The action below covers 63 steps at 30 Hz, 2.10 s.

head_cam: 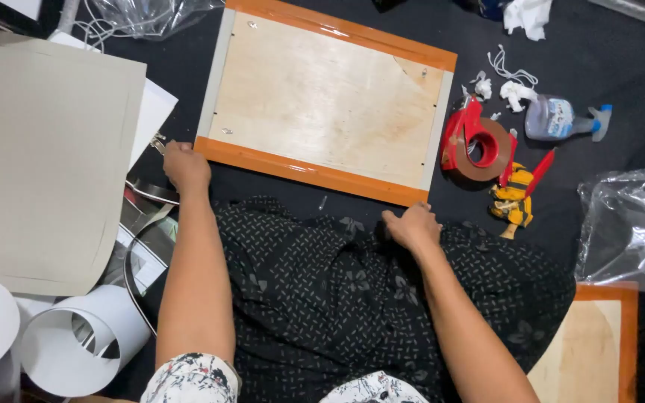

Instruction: Applying red adhesive tape to the back edges of a wooden picture frame and smoothing it with a tool.

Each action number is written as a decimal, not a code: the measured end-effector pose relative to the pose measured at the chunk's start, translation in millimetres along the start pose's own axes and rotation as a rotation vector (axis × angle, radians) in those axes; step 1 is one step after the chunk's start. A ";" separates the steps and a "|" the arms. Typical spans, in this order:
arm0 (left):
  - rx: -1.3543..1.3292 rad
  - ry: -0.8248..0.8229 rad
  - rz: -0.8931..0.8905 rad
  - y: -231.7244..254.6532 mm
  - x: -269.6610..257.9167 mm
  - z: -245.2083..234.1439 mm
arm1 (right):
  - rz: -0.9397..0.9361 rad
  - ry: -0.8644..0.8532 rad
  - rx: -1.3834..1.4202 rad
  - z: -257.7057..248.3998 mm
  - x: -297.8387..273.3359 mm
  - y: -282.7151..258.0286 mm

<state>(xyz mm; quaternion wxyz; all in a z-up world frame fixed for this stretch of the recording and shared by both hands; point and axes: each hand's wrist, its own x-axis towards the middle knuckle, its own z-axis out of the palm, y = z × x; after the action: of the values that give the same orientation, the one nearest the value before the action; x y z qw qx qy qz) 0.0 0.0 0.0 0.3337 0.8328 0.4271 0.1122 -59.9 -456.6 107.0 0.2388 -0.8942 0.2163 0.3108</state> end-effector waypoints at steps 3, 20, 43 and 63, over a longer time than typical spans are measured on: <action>0.119 0.070 -0.036 27.7 -23.1 -21.1 | -0.126 0.116 -0.129 -27.1 -5.4 -5.8; -0.567 -0.738 -0.183 142.1 -232.2 -12.1 | -0.097 0.477 -0.355 -82.2 128.9 29.4; -0.995 -0.827 -0.857 148.7 -228.4 1.6 | -0.611 0.410 -0.337 -121.6 246.3 -173.7; -0.800 -0.301 -0.390 179.5 -225.4 -40.3 | -0.489 0.452 -0.015 -138.6 156.3 -144.4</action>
<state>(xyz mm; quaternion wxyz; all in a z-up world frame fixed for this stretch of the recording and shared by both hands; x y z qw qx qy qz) -42.3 -232.7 169.4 0.7016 0.5499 0.4458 0.0811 191.6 -457.2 142.2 0.2458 -0.9677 0.0403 0.0398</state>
